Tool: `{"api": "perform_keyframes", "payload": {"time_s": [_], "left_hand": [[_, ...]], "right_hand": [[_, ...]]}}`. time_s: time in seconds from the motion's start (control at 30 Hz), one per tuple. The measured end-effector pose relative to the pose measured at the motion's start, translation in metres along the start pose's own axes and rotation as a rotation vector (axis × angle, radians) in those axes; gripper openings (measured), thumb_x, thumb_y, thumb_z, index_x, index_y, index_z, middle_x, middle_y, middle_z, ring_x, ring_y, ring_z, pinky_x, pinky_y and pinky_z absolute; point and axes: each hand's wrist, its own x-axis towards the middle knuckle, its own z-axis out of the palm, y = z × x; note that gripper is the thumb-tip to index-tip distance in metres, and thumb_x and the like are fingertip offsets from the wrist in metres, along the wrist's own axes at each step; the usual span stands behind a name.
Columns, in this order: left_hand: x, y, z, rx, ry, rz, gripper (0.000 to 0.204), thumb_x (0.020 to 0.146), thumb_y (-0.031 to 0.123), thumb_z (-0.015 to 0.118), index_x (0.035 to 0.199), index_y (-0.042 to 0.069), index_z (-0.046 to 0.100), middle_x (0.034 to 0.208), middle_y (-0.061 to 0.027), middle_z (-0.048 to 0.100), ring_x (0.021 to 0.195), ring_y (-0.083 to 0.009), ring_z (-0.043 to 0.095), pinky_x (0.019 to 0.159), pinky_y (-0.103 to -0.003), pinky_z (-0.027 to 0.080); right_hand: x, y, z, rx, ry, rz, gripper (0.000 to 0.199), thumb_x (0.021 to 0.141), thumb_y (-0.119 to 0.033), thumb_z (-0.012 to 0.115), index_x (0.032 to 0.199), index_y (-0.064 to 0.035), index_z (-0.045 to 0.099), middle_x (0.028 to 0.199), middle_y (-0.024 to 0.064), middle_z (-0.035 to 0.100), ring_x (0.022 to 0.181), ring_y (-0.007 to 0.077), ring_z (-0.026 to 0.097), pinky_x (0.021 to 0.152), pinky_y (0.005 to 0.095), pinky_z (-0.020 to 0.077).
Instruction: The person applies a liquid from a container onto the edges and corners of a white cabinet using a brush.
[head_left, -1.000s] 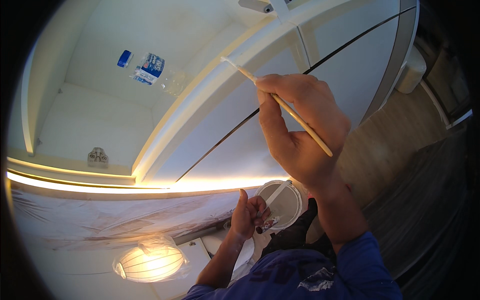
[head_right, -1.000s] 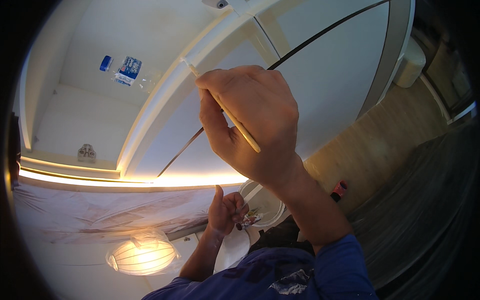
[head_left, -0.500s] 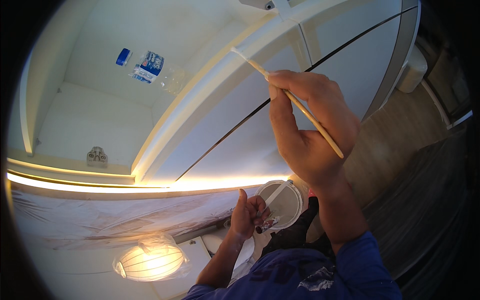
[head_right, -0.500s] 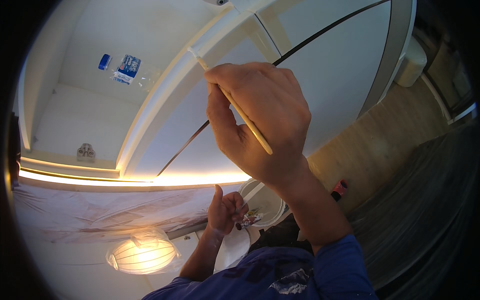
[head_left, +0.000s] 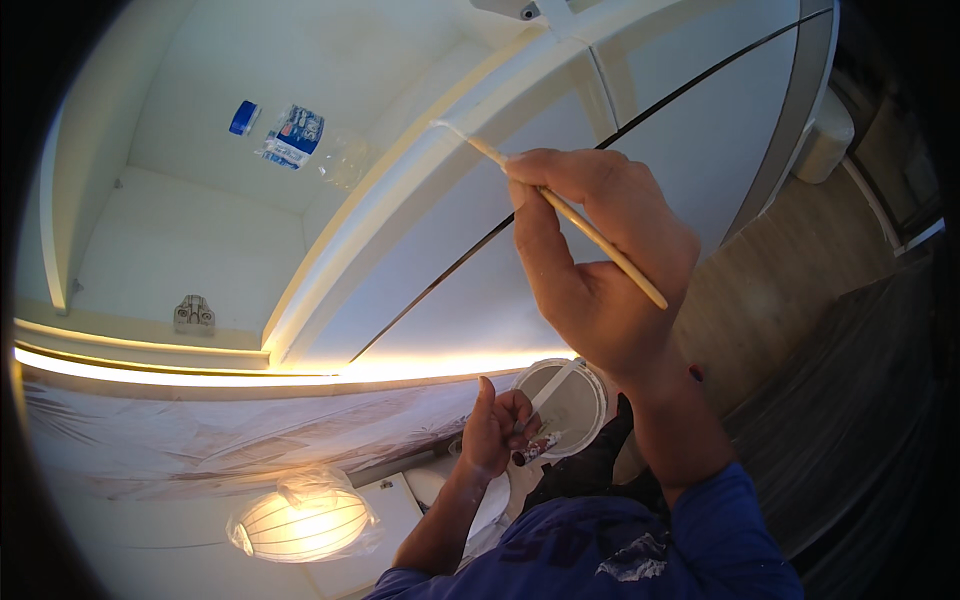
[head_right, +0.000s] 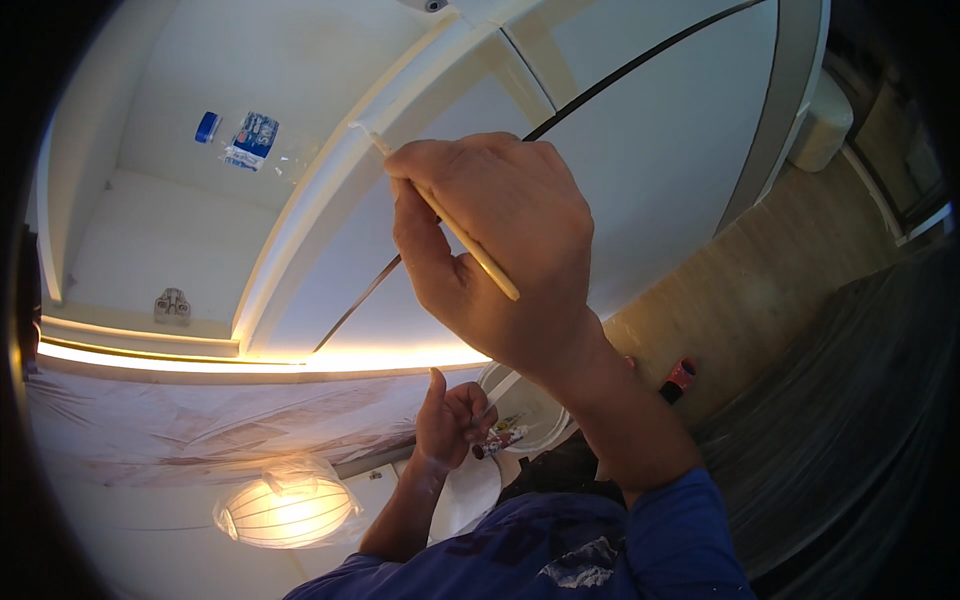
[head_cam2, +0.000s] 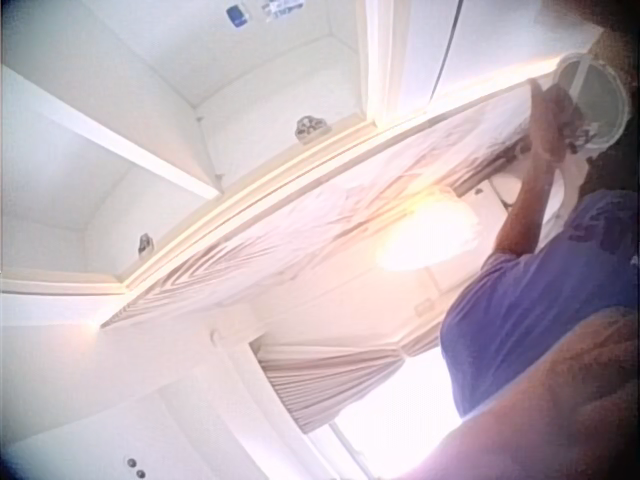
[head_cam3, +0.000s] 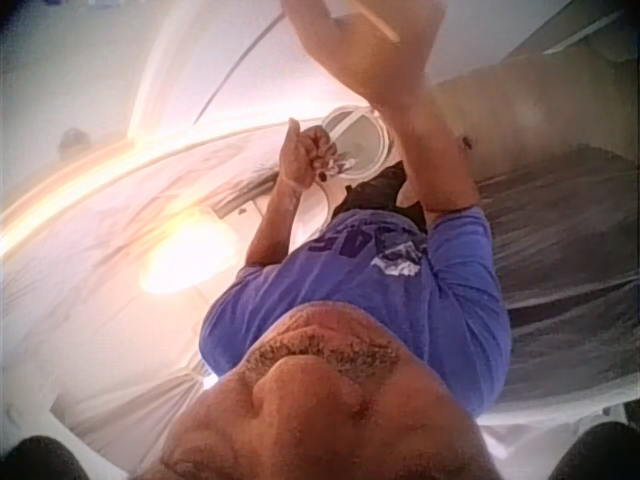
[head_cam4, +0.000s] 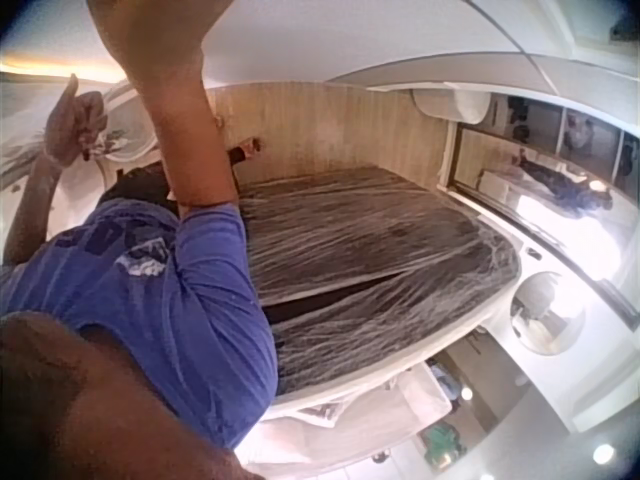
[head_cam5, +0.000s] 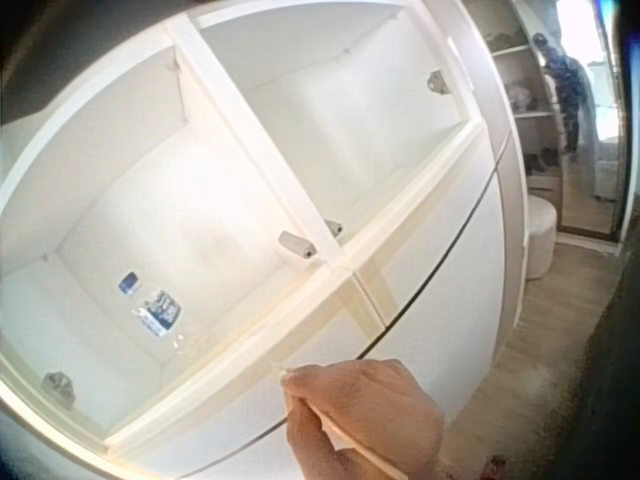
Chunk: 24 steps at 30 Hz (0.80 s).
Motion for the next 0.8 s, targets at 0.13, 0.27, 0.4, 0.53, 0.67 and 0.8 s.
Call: {"api": "perform_keyframes", "payload": {"time_s": [0.13,0.27,0.4,0.53,0.67,0.8], "left_hand": [[0.0,0.002,0.003,0.009,-0.006,0.0,0.085,0.099,0.081,0.014,0.08,0.008,0.052,0.067,-0.0066,0.053,0.05,-0.0097,0.031,0.049,-0.024,0.028],[0.0,0.004,0.004,0.011,-0.001,-0.002,0.085,0.099,0.082,0.015,0.08,0.007,0.051,0.067,-0.0063,0.052,0.05,-0.0098,0.031,0.051,-0.025,0.033],[-0.001,0.005,0.007,0.003,0.002,-0.003,0.085,0.099,0.082,0.015,0.081,0.007,0.051,0.068,-0.006,0.051,0.05,-0.0102,0.031,0.055,-0.027,0.041],[0.002,-0.001,-0.001,-0.025,-0.008,0.002,0.088,0.099,0.082,0.013,0.082,0.007,0.056,0.07,-0.0116,0.055,0.053,-0.012,0.035,0.049,-0.023,0.029],[0.0,0.005,0.006,0.002,-0.009,-0.001,0.085,0.099,0.082,0.015,0.081,0.007,0.052,0.068,-0.0059,0.051,0.05,-0.0103,0.031,0.054,-0.027,0.041],[0.002,0.003,0.004,0.017,-0.018,0.006,0.085,0.098,0.083,0.016,0.081,0.008,0.052,0.068,-0.0061,0.052,0.05,-0.01,0.031,0.051,-0.025,0.035]], "right_hand": [[0.004,0.01,0.003,-0.022,0.117,-0.049,0.02,0.076,0.006,0.076,0.093,-0.0043,0.073,0.079,0.0038,0.071,0.071,0.0203,0.068,0.065,0.0323,0.0463],[0.002,0.001,0.003,0.028,0.093,-0.017,0.02,0.075,0.006,0.076,0.091,-0.0048,0.072,0.076,0.0034,0.071,0.069,0.0208,0.068,0.064,0.0329,0.045],[0.005,0.003,0.003,-0.006,0.088,-0.069,0.019,0.076,0.006,0.075,0.091,-0.0044,0.072,0.078,0.0041,0.072,0.069,0.0213,0.069,0.065,0.0328,0.0463],[0.009,0.017,0.001,-0.04,0.149,-0.046,0.018,0.077,0.005,0.076,0.092,-0.0045,0.073,0.079,0.0042,0.073,0.07,0.0209,0.07,0.066,0.0319,0.0487],[0.015,0.026,-0.006,-0.047,0.193,-0.011,0.018,0.077,0.004,0.076,0.092,-0.0048,0.073,0.08,0.0037,0.074,0.07,0.0196,0.07,0.066,0.0312,0.0498],[0.017,0.026,-0.01,-0.063,0.204,0.003,0.018,0.077,0.004,0.076,0.092,-0.0049,0.073,0.081,0.0039,0.074,0.07,0.0188,0.07,0.065,0.0312,0.0494]]}}
